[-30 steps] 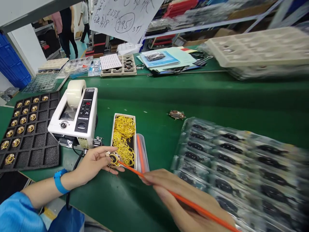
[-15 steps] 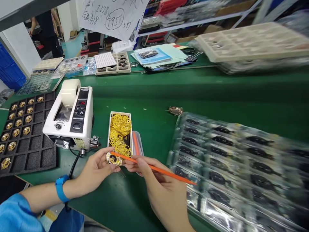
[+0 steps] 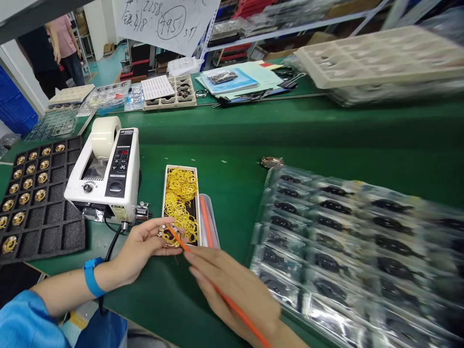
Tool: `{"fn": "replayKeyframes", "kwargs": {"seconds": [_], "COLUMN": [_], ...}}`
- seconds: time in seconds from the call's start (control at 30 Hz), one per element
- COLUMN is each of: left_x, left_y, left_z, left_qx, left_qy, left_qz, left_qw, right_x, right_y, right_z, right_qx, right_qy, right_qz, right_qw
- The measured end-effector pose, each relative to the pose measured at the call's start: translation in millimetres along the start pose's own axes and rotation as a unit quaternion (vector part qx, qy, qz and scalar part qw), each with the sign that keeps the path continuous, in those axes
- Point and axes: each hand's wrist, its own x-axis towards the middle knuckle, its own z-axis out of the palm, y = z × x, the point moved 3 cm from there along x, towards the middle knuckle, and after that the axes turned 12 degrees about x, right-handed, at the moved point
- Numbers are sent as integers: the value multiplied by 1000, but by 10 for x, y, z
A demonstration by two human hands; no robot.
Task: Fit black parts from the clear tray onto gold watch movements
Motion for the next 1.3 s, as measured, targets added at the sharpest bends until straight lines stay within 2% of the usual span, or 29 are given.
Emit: {"fn": "replayKeyframes", "kwargs": {"seconds": [0.1,0.17,0.27,0.43,0.53,0.63,0.7,0.87,1.1,1.3], "left_x": [14,12,-7,-34,-26,-16,-24,-94,-149,-169], "left_y": [17,29,53,79,80,78,80,53,-27,-38], "left_z": [-9,-12,-6,12,11,9,17,69,114,111], "left_qx": [29,61,121,201,206,190,183,216,307,354], "left_qy": [7,12,18,25,25,27,32,53,5,-5], "left_qz": [8,20,37,46,52,55,63,90,119,167], "left_qw": [1000,998,992,978,977,980,981,971,944,920], "right_x": [-3,-8,-18,-26,10,66,91,110,149,171], "right_y": [32,63,116,110,44,-19,-39,-6,75,120], "right_z": [-120,-167,-181,-198,-155,-26,58,147,138,154], "right_qx": [75,111,136,112,109,79,29,-15,13,45], "right_qy": [93,129,133,147,127,58,34,53,50,47], "right_qz": [96,137,172,161,138,121,115,137,225,266], "right_qw": [988,976,967,969,976,988,992,989,973,962]}}
